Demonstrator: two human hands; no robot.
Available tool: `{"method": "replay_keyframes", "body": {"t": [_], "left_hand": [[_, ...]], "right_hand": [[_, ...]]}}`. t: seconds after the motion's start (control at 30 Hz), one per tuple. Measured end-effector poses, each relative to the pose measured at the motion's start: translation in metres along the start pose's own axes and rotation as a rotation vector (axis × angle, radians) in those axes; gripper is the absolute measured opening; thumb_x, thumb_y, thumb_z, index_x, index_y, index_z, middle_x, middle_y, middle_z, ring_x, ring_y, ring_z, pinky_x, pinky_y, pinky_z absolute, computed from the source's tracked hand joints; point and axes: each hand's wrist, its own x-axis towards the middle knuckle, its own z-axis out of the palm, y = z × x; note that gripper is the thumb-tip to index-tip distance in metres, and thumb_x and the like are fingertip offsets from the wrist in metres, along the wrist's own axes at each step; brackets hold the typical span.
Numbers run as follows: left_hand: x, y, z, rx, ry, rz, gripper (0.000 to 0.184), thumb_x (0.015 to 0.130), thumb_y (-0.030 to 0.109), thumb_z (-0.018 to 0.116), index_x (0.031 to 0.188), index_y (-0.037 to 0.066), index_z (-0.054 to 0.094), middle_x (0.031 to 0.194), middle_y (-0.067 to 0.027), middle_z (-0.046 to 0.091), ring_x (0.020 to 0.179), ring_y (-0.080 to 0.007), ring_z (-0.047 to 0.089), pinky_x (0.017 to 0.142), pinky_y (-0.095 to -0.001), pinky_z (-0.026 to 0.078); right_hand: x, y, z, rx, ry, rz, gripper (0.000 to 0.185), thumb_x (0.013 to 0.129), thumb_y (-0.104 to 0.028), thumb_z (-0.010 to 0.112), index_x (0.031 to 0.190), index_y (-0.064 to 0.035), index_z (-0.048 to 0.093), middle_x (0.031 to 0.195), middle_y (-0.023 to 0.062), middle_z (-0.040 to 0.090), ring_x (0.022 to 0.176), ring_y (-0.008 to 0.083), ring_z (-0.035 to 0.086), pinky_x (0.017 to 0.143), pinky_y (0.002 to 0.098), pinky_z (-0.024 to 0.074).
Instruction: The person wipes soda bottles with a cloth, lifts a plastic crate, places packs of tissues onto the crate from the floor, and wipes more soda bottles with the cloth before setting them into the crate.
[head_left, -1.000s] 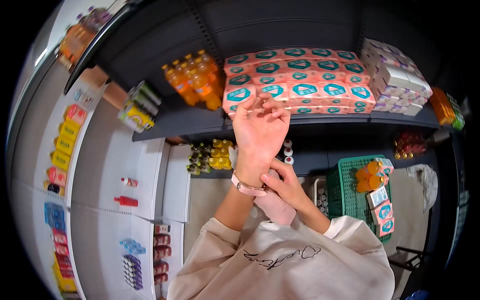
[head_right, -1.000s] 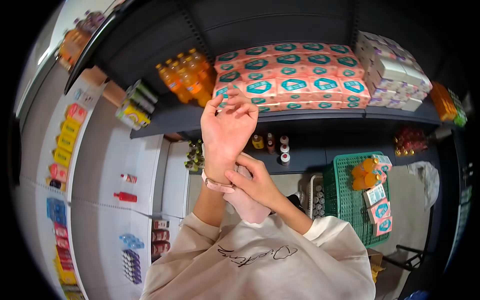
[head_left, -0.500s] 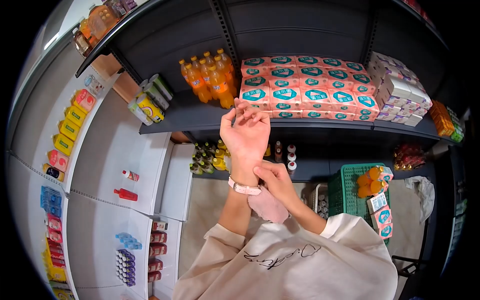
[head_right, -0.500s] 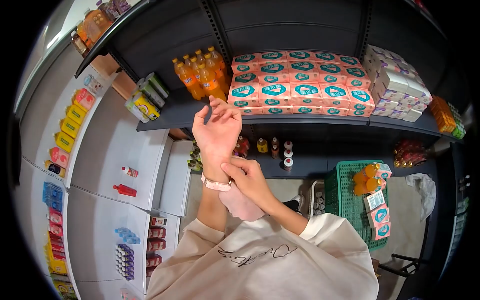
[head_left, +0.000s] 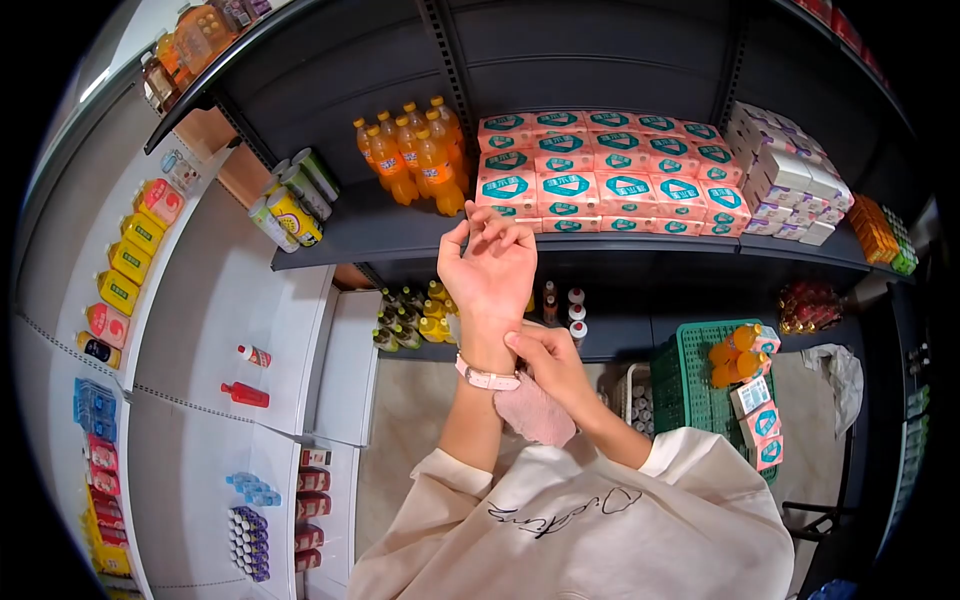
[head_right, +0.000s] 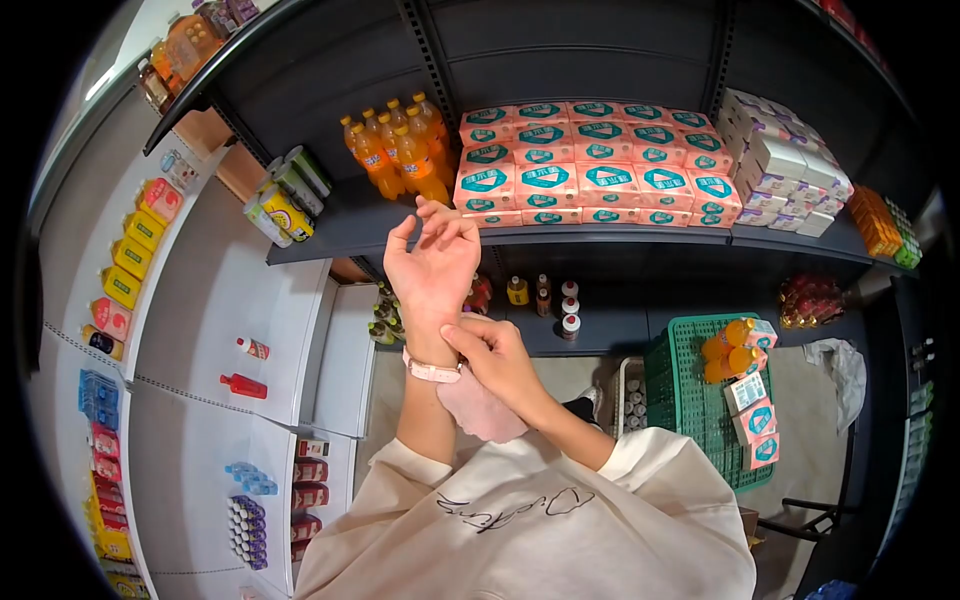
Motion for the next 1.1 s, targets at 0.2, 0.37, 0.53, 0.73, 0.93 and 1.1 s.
{"method": "replay_keyframes", "body": {"t": [0.2, 0.37, 0.53, 0.73, 0.93, 1.1], "left_hand": [[-0.009, 0.006, 0.001, -0.013, -0.001, 0.039, 0.017, 0.081, 0.009, 0.048, 0.097, 0.005, 0.049, 0.079, -0.0007, 0.048, 0.061, -0.0102, 0.044, 0.057, -0.0242, 0.033], [-0.014, 0.013, 0.005, -0.012, 0.008, 0.067, 0.018, 0.081, 0.008, 0.048, 0.098, 0.004, 0.050, 0.078, -0.0008, 0.048, 0.060, -0.0102, 0.043, 0.057, -0.0244, 0.033], [-0.015, 0.025, 0.001, -0.046, 0.012, 0.069, 0.018, 0.080, 0.007, 0.048, 0.098, 0.004, 0.050, 0.078, -0.0010, 0.048, 0.059, -0.0104, 0.043, 0.057, -0.0248, 0.033], [-0.017, 0.042, -0.009, -0.054, 0.068, 0.084, 0.019, 0.080, 0.007, 0.048, 0.099, 0.004, 0.050, 0.078, -0.0011, 0.048, 0.060, -0.0105, 0.044, 0.057, -0.0249, 0.034], [-0.011, 0.051, -0.014, -0.030, 0.067, 0.092, 0.018, 0.080, 0.006, 0.047, 0.098, 0.004, 0.050, 0.077, -0.0011, 0.048, 0.060, -0.0104, 0.044, 0.057, -0.0247, 0.034], [0.023, 0.063, -0.022, -0.015, 0.069, 0.035, 0.018, 0.079, 0.006, 0.048, 0.097, 0.004, 0.050, 0.077, -0.0011, 0.048, 0.060, -0.0102, 0.043, 0.056, -0.0244, 0.034]], "right_hand": [[-0.003, 0.002, 0.010, -0.001, 0.002, -0.007, 0.028, 0.089, -0.016, 0.056, 0.074, 0.0086, 0.056, 0.065, 0.0011, 0.050, 0.064, 0.0057, 0.042, 0.056, 0.0237, 0.0341], [-0.002, 0.003, 0.017, -0.020, -0.003, 0.004, 0.029, 0.089, -0.016, 0.056, 0.072, 0.0083, 0.054, 0.065, 0.0008, 0.049, 0.064, 0.0055, 0.041, 0.055, 0.0240, 0.0336], [0.000, 0.007, 0.024, 0.015, -0.037, 0.004, 0.026, 0.088, -0.015, 0.056, 0.076, 0.0078, 0.056, 0.068, -0.0001, 0.053, 0.067, 0.0055, 0.044, 0.059, 0.0232, 0.0367], [0.005, 0.006, 0.027, 0.005, -0.168, 0.024, 0.027, 0.090, -0.019, 0.054, 0.087, 0.0070, 0.061, 0.076, 0.0001, 0.057, 0.073, 0.0053, 0.046, 0.065, 0.0222, 0.0406], [0.019, 0.007, 0.021, 0.188, -0.218, 0.260, 0.032, 0.092, -0.026, 0.053, 0.091, 0.0043, 0.063, 0.080, -0.0014, 0.058, 0.075, 0.0037, 0.046, 0.067, 0.0202, 0.0400], [0.046, 0.019, 0.019, 0.102, -0.270, 0.201, 0.030, 0.088, -0.022, 0.059, 0.103, 0.0040, 0.063, 0.091, 0.0016, 0.062, 0.084, 0.0036, 0.051, 0.074, 0.0197, 0.0422]]}}
